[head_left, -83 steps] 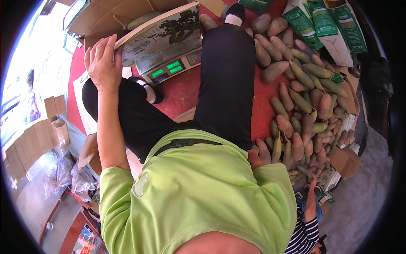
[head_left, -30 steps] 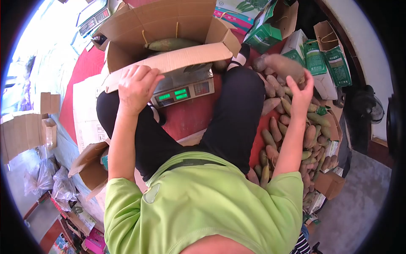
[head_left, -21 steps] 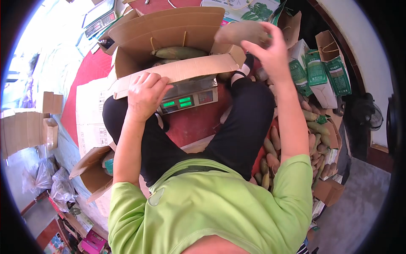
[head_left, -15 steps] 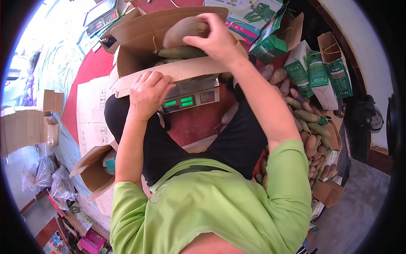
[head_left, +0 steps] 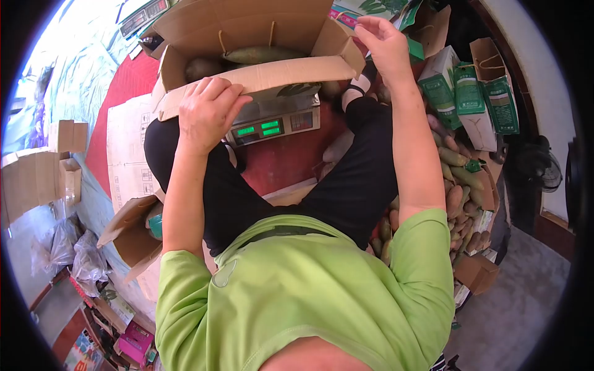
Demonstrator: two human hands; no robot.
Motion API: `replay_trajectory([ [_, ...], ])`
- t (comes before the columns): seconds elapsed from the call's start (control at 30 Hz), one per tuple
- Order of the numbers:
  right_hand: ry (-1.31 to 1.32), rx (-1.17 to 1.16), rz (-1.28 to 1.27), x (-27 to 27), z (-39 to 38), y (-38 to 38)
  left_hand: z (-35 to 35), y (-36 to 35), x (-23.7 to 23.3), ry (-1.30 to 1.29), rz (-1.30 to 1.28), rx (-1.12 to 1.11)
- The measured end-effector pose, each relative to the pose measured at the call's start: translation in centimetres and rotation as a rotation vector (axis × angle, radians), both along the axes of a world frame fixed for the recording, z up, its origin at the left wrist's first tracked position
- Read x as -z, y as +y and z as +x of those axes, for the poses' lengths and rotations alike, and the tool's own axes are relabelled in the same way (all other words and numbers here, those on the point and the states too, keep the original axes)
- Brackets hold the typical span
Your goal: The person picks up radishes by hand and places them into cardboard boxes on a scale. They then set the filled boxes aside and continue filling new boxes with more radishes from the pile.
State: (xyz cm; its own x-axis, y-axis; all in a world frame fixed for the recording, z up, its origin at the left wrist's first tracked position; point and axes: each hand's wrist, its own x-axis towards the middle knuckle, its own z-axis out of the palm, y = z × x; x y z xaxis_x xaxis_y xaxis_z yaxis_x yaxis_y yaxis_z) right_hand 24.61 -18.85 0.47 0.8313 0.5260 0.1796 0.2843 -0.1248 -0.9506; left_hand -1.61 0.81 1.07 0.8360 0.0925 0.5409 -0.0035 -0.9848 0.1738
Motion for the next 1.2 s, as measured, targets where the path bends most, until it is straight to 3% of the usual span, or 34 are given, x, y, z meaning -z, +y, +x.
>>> replay_trajectory([
  [0.8, -0.048, -0.032, -0.324, 2.9, 1.5, -2.7, 0.4, -0.2, -0.4, -0.026, 0.003, -0.051],
  [1.2, -0.097, -0.068, -0.322, 3.4, 2.0, -2.2, 0.1, 0.7, -0.1, 0.042, 0.040, -0.198],
])
